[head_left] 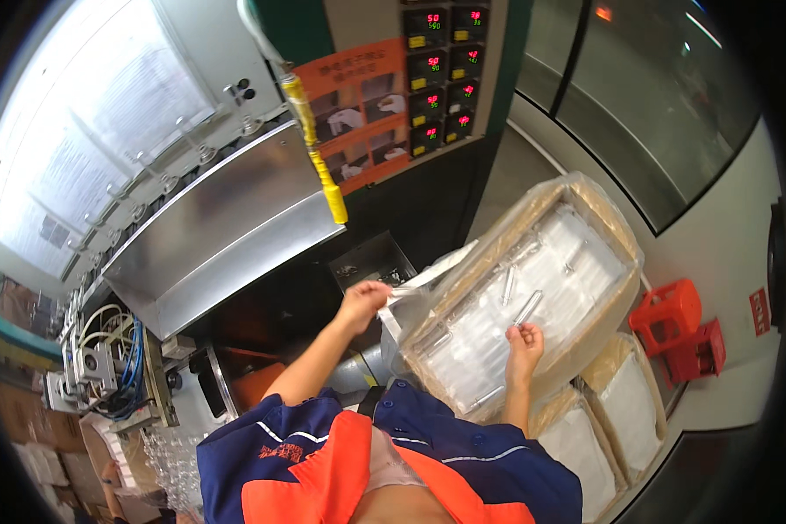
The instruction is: The person sorts plastic components by hand, arranging them onto tables and into cardboard boxes and plastic trays.
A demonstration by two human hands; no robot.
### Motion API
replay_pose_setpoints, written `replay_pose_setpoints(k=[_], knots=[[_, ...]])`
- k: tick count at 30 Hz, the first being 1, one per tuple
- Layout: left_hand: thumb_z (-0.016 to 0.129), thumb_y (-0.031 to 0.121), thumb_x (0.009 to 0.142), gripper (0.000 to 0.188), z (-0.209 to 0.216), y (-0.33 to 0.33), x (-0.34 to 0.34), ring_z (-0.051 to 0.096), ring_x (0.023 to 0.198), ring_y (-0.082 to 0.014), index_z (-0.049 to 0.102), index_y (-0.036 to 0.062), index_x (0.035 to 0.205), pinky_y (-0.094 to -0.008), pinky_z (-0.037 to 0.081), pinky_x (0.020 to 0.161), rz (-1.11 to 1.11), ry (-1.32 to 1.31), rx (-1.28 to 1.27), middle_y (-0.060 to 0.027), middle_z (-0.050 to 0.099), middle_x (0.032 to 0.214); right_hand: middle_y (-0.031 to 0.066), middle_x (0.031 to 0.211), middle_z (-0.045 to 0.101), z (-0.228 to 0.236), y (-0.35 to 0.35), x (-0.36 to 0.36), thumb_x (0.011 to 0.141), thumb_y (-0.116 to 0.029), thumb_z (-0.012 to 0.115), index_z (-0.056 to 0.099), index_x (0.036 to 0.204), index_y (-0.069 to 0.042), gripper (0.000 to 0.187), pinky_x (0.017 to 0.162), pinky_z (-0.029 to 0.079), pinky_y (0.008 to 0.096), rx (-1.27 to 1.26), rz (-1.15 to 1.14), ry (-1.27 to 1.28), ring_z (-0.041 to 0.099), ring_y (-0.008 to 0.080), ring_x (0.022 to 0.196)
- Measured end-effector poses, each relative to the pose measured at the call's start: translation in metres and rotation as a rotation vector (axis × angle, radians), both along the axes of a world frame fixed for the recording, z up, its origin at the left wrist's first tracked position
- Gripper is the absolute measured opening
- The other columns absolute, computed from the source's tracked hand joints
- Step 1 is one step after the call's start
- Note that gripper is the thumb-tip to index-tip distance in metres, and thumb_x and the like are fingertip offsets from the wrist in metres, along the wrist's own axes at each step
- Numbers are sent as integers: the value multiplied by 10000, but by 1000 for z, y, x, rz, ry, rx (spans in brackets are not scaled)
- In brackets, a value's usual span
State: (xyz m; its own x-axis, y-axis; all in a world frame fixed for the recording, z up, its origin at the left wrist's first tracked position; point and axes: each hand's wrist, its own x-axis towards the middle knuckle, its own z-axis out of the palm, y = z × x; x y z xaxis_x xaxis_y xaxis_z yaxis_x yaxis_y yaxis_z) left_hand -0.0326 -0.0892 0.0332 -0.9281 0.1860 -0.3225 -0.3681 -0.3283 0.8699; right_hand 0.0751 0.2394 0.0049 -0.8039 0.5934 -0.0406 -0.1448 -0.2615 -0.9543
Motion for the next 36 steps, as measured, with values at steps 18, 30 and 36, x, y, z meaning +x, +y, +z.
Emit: replay_pose_setpoints(k=[18, 30, 36], knots=[[573, 305, 899, 308, -43, -133, 71, 592, 719, -136, 546, 7, 973, -199, 525, 621, 149, -513, 777, -107, 593, 850, 226, 951, 606, 31, -261, -180, 810, 73, 609, 412, 1072, 39, 330, 783, 537, 389, -570, 669, -96, 631, 296, 842], [633, 16, 833, 160, 39, -300, 197, 635, 906, -218, 534, 37, 956, -284, 539, 765, 690, 270, 311, -111, 598, 1009, 158, 1107, 572, -7, -276, -146, 853, 13, 581, 527, 1095, -21, 250, 812, 483, 329, -880, 804, -35, 567, 249, 999], [710, -48, 731, 385, 81, -353, 158, 634, 812, -173, 410, 56, 949, -271, 522, 732, 984, 463, -294, -94, 612, 888, 125, 1028, 577, 70, -388, -96, 788, 97, 615, 435, 1224, -12, 484, 770, 512, 296, -335, 1032, 174, 598, 239, 969]])
